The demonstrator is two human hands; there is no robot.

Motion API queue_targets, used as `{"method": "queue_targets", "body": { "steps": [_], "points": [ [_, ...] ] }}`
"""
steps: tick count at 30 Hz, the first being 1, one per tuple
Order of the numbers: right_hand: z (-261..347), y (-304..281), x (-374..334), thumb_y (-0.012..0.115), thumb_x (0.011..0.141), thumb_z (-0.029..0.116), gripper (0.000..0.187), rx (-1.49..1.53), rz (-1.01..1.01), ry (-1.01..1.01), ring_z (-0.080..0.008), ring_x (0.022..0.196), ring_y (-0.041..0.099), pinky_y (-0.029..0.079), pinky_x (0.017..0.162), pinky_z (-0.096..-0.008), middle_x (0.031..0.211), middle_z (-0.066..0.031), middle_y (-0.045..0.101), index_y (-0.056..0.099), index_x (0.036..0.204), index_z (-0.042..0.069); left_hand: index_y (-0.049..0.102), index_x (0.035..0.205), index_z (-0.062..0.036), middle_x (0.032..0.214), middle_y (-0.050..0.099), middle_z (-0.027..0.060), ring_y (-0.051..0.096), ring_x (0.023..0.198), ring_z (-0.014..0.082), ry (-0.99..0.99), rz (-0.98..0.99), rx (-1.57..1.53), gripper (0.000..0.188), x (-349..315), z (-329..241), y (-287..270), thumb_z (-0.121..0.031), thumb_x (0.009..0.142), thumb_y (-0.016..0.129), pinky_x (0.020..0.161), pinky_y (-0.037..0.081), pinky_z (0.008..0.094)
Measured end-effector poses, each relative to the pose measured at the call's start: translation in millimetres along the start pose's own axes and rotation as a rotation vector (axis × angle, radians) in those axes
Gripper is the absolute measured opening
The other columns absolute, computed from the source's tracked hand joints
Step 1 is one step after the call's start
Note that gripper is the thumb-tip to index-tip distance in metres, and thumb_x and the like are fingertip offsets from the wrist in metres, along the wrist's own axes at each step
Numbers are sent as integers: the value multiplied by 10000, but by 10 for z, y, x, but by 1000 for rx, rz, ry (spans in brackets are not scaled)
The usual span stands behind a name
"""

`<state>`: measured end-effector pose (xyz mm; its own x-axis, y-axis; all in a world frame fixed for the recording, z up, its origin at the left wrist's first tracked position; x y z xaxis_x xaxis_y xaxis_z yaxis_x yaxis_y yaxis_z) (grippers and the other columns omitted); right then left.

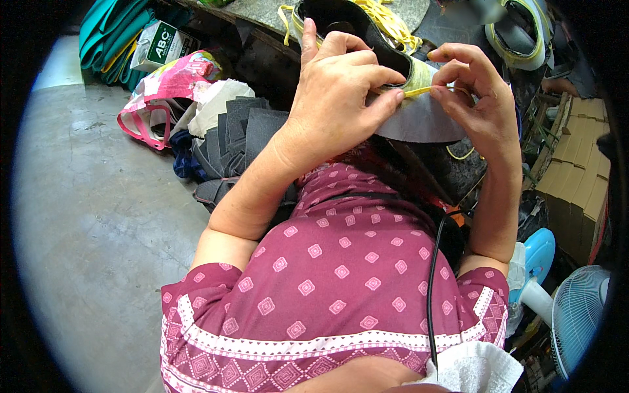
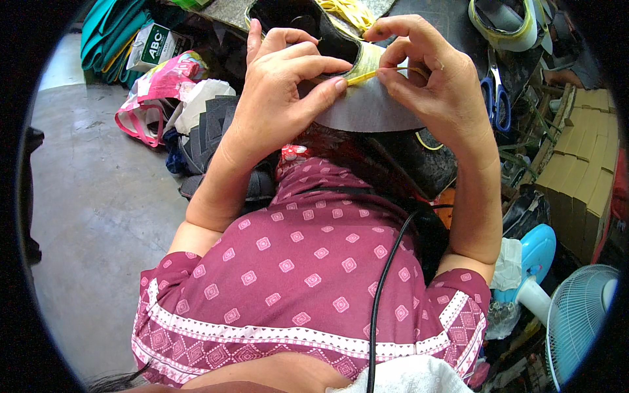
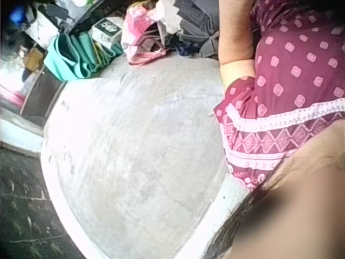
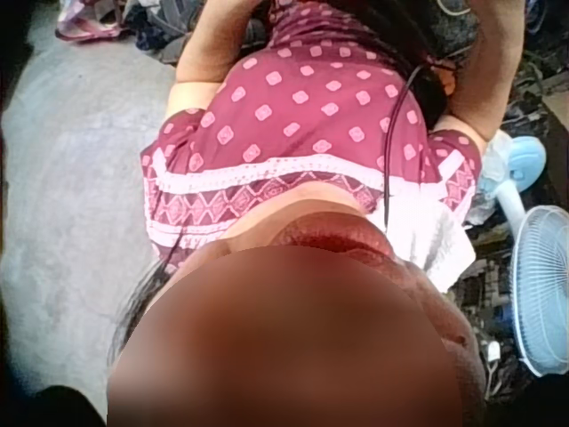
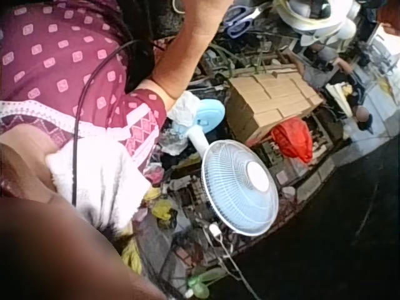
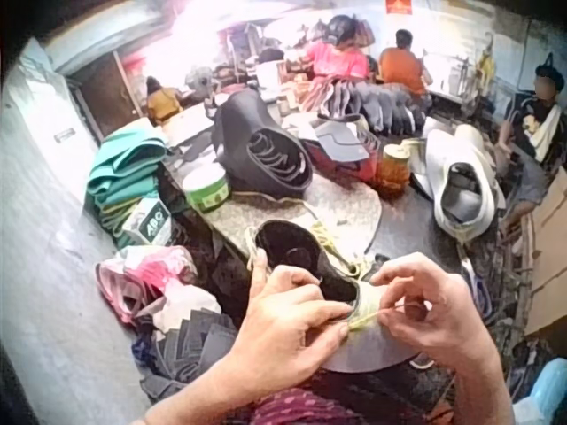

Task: The person sews a yellow elastic band around the opening of a shoe using a needle and thread. They repeatedly pull the thread through the shoe's edge, adjust the band, and trim excess thread with scissors. The process is repeated on multiple shoes.

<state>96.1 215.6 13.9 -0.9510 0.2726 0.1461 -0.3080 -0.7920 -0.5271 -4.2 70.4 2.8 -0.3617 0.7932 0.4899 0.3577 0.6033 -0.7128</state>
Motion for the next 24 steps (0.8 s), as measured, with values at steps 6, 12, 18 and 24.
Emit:
{"method": "queue_targets", "body": {
  "steps": [6,12,18,24],
  "points": [
    [-39,-37,32,673,836,-41,434,23,26,-3,-15,747,498,357,640,-162,852,14,595,534,1238,41,754,865,-125,840,651,9,554,1135,239,0,10,-30,149,-33,76,-1,-241,771,743,1148,97,560],
    [-60,37,98,651,844,-62,446,60,13,-63,-34,801,524,401,704,-167,873,2,591,530,1260,45,753,863,-125,804,659,6,556,1179,248,-7,40,17,148,-62,49,28,-214,749,725,1157,43,587],
    [-81,83,154,651,836,-64,469,39,61,-50,-35,802,522,399,711,-167,872,1,590,533,1274,56,763,881,-116,804,680,14,581,1117,241,-17,38,18,199,-69,54,27,-274,761,749,1152,52,588],
    [-75,97,190,654,825,-60,491,85,100,-40,-32,798,516,392,703,-167,873,11,588,533,1283,67,760,844,-105,813,685,22,585,1087,232,-8,23,-9,215,-80,80,17,-305,766,766,1149,61,584]
  ]
}}
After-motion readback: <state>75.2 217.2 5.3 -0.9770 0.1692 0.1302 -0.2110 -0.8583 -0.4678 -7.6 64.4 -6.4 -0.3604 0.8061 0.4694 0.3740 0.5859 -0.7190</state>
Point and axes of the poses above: each hand's wrist, its own x-axis towards the middle knuckle, its own y-axis out of the palm, z = x × y, the point moved 6 cm from there along x, towards the middle knuckle
